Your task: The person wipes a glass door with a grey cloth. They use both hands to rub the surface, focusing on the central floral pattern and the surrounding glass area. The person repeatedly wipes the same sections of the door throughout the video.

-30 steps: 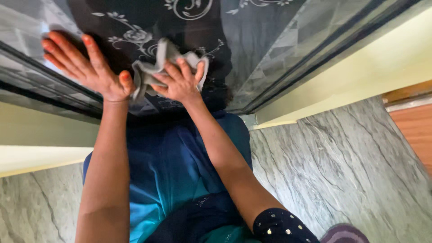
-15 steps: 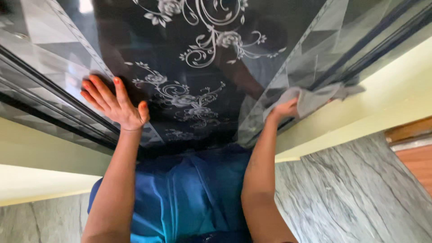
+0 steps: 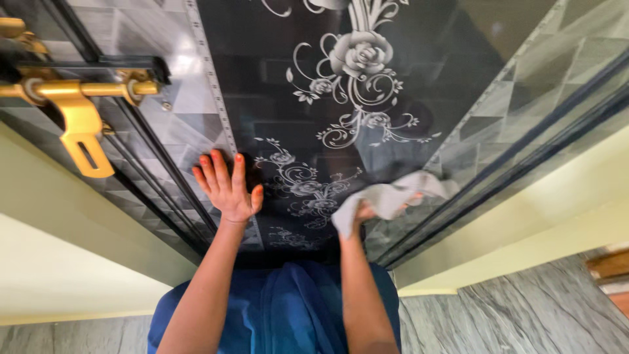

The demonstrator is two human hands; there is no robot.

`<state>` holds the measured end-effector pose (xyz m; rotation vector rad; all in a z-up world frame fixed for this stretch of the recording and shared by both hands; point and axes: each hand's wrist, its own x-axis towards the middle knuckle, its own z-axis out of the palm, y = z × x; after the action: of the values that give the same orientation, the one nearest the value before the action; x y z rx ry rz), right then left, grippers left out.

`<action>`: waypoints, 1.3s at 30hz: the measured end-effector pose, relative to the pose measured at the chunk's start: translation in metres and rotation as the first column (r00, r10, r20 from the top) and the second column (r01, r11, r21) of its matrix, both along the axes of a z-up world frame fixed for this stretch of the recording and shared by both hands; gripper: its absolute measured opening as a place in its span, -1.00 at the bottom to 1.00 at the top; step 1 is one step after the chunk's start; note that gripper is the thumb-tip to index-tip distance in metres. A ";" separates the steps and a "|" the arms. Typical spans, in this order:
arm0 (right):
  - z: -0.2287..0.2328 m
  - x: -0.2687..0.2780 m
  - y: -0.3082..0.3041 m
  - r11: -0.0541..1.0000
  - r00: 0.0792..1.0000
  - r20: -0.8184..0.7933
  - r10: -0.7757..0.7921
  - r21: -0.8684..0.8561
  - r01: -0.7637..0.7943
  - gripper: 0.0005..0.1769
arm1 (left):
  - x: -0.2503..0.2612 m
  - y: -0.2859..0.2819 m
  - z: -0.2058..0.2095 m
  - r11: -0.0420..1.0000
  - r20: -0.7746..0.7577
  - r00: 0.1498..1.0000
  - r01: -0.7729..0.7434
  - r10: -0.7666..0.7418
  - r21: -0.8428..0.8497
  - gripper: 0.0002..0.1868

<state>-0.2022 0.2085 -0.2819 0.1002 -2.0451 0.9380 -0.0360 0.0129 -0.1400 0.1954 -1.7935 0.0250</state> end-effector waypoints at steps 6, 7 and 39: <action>-0.003 0.088 -0.078 0.890 0.941 -0.004 0.338 0.325 -0.319 -0.42 | -0.002 0.001 0.001 0.999 -0.050 0.998 0.035 -0.035 0.000 -0.26; -0.012 0.100 -0.086 0.853 0.922 0.013 0.387 0.375 -0.363 -0.41 | -0.001 0.001 0.001 0.999 -0.052 0.998 0.034 -0.034 -0.001 -0.26; -0.031 -0.041 0.133 0.814 0.994 -0.007 -0.106 -0.575 0.083 -0.41 | 0.002 0.004 0.009 1.000 -0.015 1.000 -0.008 0.008 0.009 -0.31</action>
<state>-0.2432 0.3416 -0.3130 -0.3075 -1.6301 1.4363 -0.0335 0.0172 -0.1312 0.2092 -1.7776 0.0211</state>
